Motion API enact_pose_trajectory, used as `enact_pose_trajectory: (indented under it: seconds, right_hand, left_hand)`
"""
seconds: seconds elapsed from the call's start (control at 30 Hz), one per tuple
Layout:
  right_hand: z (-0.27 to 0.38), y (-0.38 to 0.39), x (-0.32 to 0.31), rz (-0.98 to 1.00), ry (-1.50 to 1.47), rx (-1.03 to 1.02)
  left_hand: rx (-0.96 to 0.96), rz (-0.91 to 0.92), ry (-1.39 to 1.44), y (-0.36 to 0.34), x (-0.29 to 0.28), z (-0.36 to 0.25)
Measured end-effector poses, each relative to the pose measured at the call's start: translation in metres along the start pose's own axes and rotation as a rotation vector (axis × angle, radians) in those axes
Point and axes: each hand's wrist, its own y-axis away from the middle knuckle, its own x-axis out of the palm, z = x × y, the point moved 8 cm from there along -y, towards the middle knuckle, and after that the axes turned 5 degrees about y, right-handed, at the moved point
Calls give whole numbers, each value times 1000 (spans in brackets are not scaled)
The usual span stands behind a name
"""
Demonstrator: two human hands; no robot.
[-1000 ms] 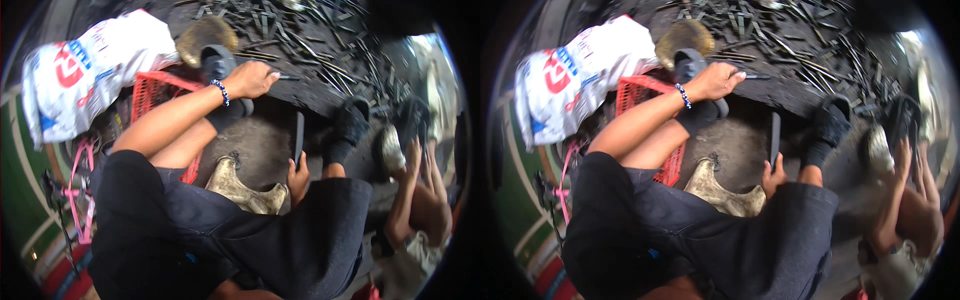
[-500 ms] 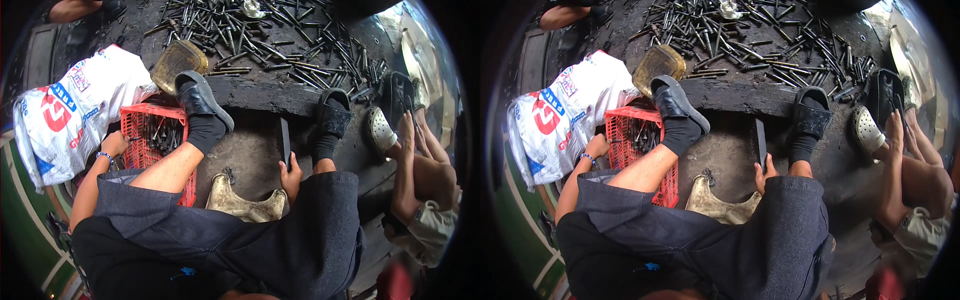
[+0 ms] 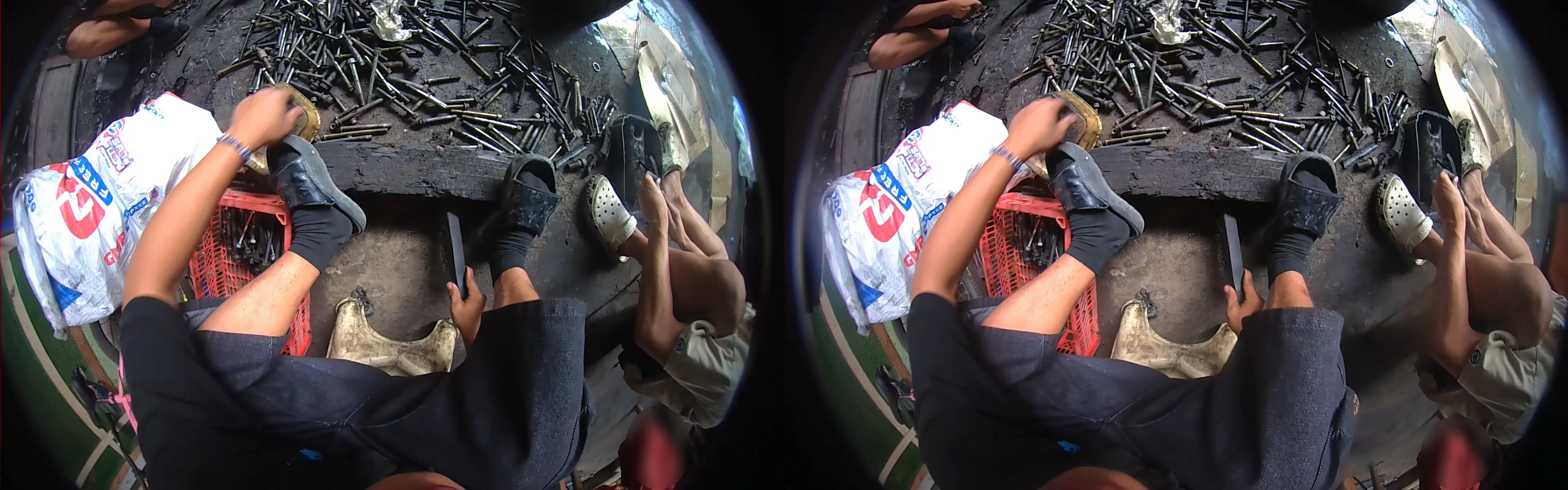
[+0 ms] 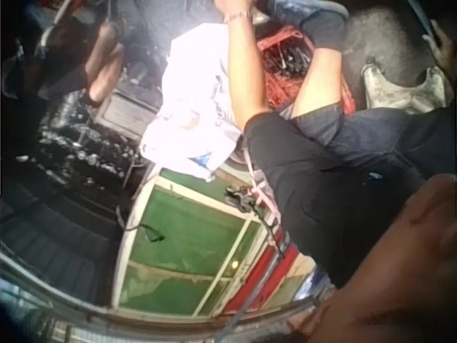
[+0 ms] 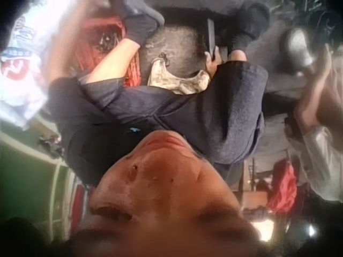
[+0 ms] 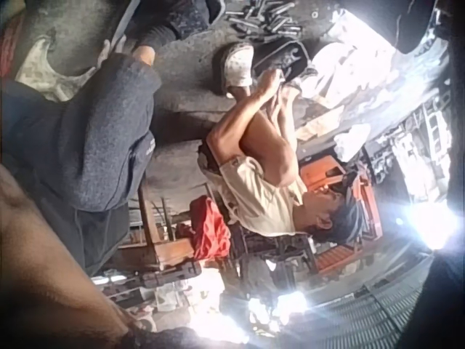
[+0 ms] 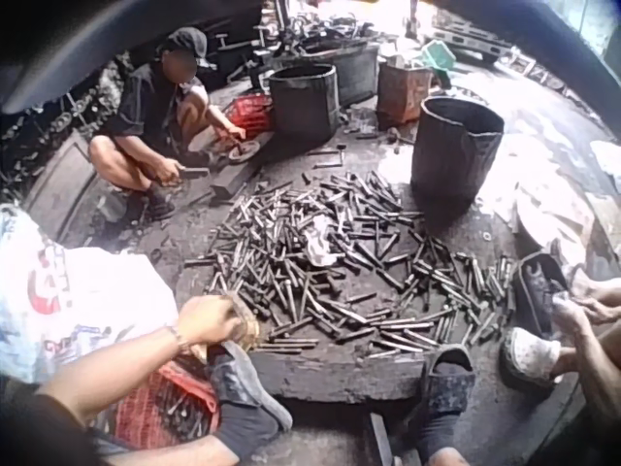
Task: Cleaning and scraping carbon or grime off small metal rods using a scraping tool and brush.
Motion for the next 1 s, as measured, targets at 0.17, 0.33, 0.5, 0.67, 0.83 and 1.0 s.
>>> enact_pose_trajectory:
  seconds: [0.17,0.33,0.5,0.67,0.83,1.0]
  right_hand:
    - [10,18,-25,-43,3,-85]
    - [-2,46,-31,34,34,-116]
    - [6,44,-31,84,-15,9]
    - [3,39,-23,57,-116,-36]
    - [-21,43,-23,-114,-126,-122]
    - [11,30,-38,-90,92,-127]
  left_hand:
    - [-146,-79,258,-99,25,-67]
    - [-145,-259,244,-156,56,-82]
    - [-33,-90,-45,-176,76,-91]
    - [30,-197,-125,-163,50,-99]
    - [245,-152,-42,-98,12,-128]
    - [57,-459,896,-6,-32,-100]
